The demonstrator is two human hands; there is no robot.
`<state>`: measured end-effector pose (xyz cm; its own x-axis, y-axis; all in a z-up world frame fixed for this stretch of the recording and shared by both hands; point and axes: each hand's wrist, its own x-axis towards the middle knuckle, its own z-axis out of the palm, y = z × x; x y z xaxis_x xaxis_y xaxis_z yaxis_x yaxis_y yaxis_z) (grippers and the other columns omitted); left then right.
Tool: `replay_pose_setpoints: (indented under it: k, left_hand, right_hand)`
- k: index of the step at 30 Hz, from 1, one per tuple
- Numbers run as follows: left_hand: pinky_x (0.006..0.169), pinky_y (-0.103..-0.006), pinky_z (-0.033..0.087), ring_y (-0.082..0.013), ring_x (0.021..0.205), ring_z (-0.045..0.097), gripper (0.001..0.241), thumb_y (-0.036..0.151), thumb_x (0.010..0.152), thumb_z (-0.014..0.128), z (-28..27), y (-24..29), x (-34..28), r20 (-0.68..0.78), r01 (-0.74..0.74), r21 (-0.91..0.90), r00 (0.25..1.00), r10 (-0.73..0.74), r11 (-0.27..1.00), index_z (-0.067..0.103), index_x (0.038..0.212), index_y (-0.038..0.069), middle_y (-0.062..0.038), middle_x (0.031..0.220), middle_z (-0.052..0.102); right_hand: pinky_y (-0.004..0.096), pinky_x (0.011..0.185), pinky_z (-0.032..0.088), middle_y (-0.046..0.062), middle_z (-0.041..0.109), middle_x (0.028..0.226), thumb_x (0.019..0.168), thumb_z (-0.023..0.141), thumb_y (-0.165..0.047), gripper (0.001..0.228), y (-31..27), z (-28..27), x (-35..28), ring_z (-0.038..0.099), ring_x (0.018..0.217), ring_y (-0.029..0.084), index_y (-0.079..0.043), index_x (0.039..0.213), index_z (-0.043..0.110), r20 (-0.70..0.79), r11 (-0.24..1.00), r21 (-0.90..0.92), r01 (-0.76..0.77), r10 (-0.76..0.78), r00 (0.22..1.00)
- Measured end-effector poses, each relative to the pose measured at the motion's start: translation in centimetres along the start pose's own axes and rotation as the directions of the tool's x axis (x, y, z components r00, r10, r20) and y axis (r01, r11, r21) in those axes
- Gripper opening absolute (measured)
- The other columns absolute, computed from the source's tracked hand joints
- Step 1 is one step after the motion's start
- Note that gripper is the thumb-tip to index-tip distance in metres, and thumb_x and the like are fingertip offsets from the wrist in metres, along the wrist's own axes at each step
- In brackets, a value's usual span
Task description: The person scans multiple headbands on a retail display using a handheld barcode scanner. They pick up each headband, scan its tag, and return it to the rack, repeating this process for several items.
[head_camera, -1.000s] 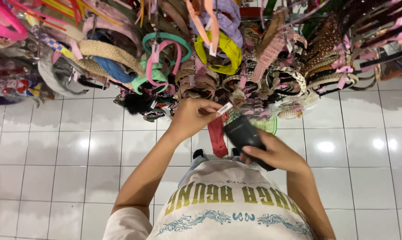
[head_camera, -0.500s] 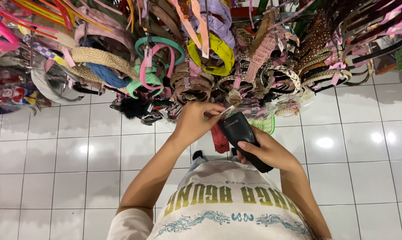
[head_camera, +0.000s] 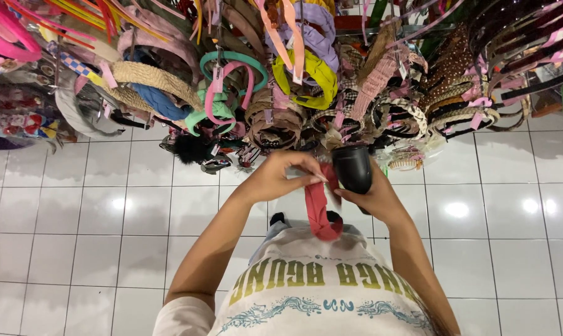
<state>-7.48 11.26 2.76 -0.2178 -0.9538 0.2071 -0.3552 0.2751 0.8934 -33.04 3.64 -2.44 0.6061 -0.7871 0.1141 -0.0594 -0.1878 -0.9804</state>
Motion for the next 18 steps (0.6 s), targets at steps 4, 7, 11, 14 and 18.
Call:
replay_pose_setpoints:
  k: [4, 7, 11, 14, 18]
  left_hand:
    - [0.094, -0.0306, 0.059, -0.0144, 0.103, 0.073, 0.01, 0.003, 0.099, 0.072, -0.7, -4.2, 1.2, -0.052, 0.022, -0.365, 0.998, -0.044, 0.931, 0.069, 0.108, 0.005, -0.005, 0.105, 0.073]
    - [0.099, -0.0306, 0.058, -0.0142, 0.108, 0.073, 0.011, 0.004, 0.101, 0.069, -1.9, -4.6, 3.2, -0.178, -0.031, -0.45, 0.982, -0.056, 0.893, 0.064, 0.11, 0.005, -0.004, 0.108, 0.071]
    - [0.093, -0.0262, 0.06, -0.0112, 0.102, 0.073, 0.02, 0.007, 0.095, 0.071, -4.4, -4.0, 6.4, -0.33, 0.07, -0.242, 0.932, -0.15, 0.968, 0.064, 0.114, 0.004, -0.003, 0.107, 0.075]
    - [0.084, -0.0263, 0.056, -0.0123, 0.098, 0.07, 0.018, 0.005, 0.096, 0.074, -6.2, -5.3, 8.4, -0.331, 0.014, -0.226, 0.939, -0.09, 0.974, 0.069, 0.113, 0.001, -0.006, 0.107, 0.074]
    - [0.08, -0.0268, 0.054, -0.0125, 0.09, 0.069, 0.014, 0.007, 0.095, 0.08, -7.3, -5.9, 9.8, -0.418, 0.033, 0.097, 0.909, 0.011, 0.995, 0.075, 0.106, -0.001, -0.008, 0.101, 0.074]
  right_hand:
    - [0.029, 0.072, 0.056, 0.006, 0.067, 0.101, 0.072, 0.088, -0.004, 0.069, 1.3, 0.7, 0.9, 0.065, 0.085, 0.014, -0.005, 0.132, 0.053, -0.06, 0.99, -0.002, -0.142, 0.141, 0.988]
    - [0.029, 0.075, 0.056, 0.007, 0.068, 0.102, 0.076, 0.086, -0.003, 0.062, 1.1, 1.2, 2.1, 0.065, 0.087, 0.015, -0.003, 0.13, 0.055, -0.147, 0.997, -0.015, -0.07, 0.067, 0.987]
    - [0.03, 0.079, 0.056, 0.011, 0.072, 0.103, 0.081, 0.083, 0.001, 0.053, -1.4, 2.1, 4.2, 0.068, 0.089, 0.016, 0.0, 0.126, 0.055, -0.358, 0.969, -0.21, 0.127, -0.197, 0.913]
    - [0.031, 0.072, 0.056, 0.012, 0.071, 0.093, 0.079, 0.084, -0.002, 0.051, -2.4, 2.1, 5.9, 0.068, 0.079, 0.017, 0.001, 0.12, 0.053, -0.499, 0.961, -0.264, 0.08, -0.207, 0.841]
    - [0.032, 0.069, 0.056, 0.013, 0.07, 0.089, 0.081, 0.083, -0.006, 0.049, -2.9, 2.0, 7.7, 0.07, 0.075, 0.019, 0.001, 0.118, 0.052, -0.553, 0.951, -0.302, 0.07, -0.234, 0.799]
